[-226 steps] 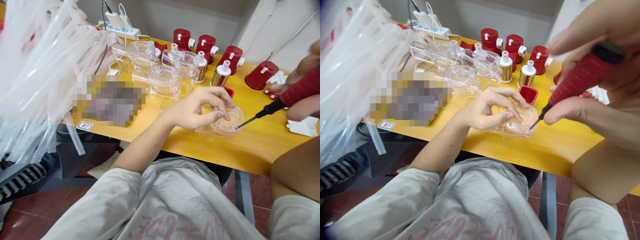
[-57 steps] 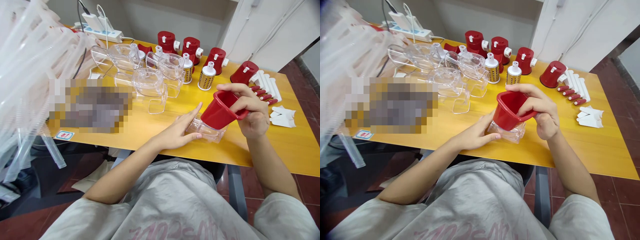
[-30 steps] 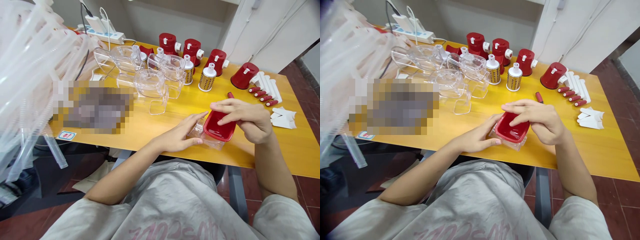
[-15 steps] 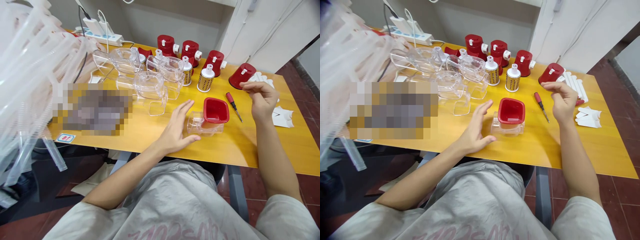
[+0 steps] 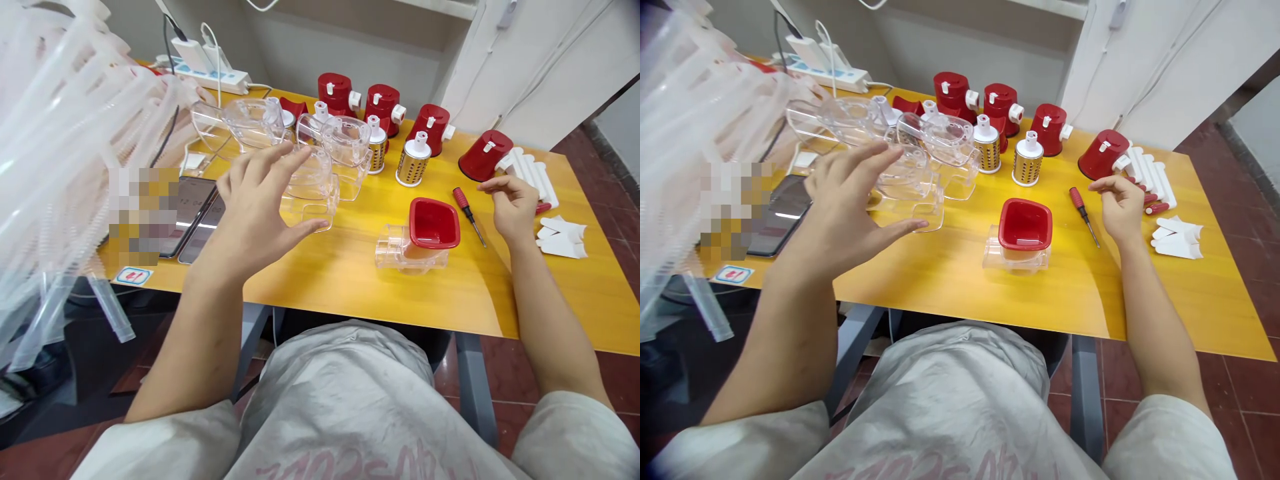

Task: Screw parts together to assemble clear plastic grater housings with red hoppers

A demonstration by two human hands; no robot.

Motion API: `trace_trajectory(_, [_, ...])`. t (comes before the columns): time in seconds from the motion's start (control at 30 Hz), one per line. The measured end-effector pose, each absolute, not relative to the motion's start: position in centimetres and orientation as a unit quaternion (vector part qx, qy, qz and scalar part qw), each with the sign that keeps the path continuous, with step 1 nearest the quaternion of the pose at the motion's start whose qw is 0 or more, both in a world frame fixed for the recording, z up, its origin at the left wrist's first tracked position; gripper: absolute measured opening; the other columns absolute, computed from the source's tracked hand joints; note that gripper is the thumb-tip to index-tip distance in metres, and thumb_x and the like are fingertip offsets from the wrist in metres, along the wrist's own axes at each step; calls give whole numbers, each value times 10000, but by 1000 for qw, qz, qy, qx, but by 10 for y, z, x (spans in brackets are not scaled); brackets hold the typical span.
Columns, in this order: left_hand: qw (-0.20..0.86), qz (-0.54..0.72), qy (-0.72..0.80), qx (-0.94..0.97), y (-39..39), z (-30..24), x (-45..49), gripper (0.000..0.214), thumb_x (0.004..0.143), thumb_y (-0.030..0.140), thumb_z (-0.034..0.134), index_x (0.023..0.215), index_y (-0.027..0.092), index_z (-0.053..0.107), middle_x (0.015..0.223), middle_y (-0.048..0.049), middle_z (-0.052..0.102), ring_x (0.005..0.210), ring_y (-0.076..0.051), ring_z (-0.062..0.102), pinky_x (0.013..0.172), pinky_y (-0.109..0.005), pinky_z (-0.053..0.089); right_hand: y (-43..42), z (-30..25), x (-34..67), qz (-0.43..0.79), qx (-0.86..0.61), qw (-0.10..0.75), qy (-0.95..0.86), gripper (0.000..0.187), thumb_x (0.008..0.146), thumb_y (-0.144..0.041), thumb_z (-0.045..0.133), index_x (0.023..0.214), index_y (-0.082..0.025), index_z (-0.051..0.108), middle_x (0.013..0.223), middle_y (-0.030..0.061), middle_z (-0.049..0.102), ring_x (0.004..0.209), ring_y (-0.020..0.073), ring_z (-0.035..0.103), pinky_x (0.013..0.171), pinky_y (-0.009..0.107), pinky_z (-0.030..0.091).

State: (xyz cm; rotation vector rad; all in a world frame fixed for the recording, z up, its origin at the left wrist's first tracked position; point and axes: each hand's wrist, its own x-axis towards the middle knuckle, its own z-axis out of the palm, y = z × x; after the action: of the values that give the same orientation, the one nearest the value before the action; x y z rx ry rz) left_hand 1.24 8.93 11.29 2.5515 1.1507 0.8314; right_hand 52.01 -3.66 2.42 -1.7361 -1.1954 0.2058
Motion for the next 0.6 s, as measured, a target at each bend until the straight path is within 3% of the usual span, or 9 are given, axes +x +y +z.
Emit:
trace_trajectory(0.13, [46, 240, 438, 865, 79, 118, 10, 861, 1034, 553, 868, 1816, 364, 562, 1847, -182, 542, 1651, -521, 577, 1343, -788, 431, -38, 24, 511, 91, -728, 460, -501, 773, 1120, -697, 515, 1335, 27, 682, 1233, 129, 647, 1306, -74, 575, 1312, 86, 609])
trace_trajectory(0.23, [27, 239, 439, 865, 73, 126, 1, 765, 971, 425, 960, 1690, 367, 708, 1853, -176, 541, 1660, -505, 594, 1391, -752, 417, -40, 27, 507, 92, -729, 449, -508, 775, 1118, -697, 521, 1320, 33, 682, 1214, 126, 647, 1297, -75, 577, 1311, 88, 609])
trace_trajectory(0.33, [40, 235, 448, 861, 71, 134, -7, 747, 959, 503, 957, 1655, 339, 739, 1835, -149, 615, 1731, -530, 545, 1429, -753, 394, -43, 34, 502, 85, -723, 457, -510, 778, 1116, -700, 525, 1300, 41, 678, 1192, 122, 646, 1275, -79, 577, 1286, 78, 610])
trace_trajectory(0.43, [52, 249, 469, 846, 72, 140, -8, 701, 1008, 658, 845, 1608, 304, 765, 1627, -137, 797, 1638, -510, 645, 1388, -733, 454, -40, 45, 490, 70, -709, 478, -513, 774, 1122, -700, 510, 1302, 34, 676, 1209, 125, 648, 1247, -88, 572, 1241, 49, 608])
trace_trajectory(0.53, [105, 304, 468, 823, 79, 141, -6, 855, 942, 851, 795, 1560, 260, 806, 1480, -135, 852, 1374, -413, 789, 1278, -604, 574, -25, 65, 473, 61, -687, 496, -528, 769, 1121, -693, 516, 1370, 19, 669, 1276, 134, 649, 1250, -91, 577, 1197, 24, 605])
trace_trajectory(0.6, [203, 318, 470, 798, 89, 136, -5, 909, 913, 944, 763, 1472, 232, 839, 1295, -116, 873, 1116, -327, 801, 1131, -542, 637, -8, 84, 460, 61, -670, 500, -546, 741, 1115, -685, 538, 1411, -20, 676, 1330, 141, 648, 1245, -97, 576, 1163, -2, 596])
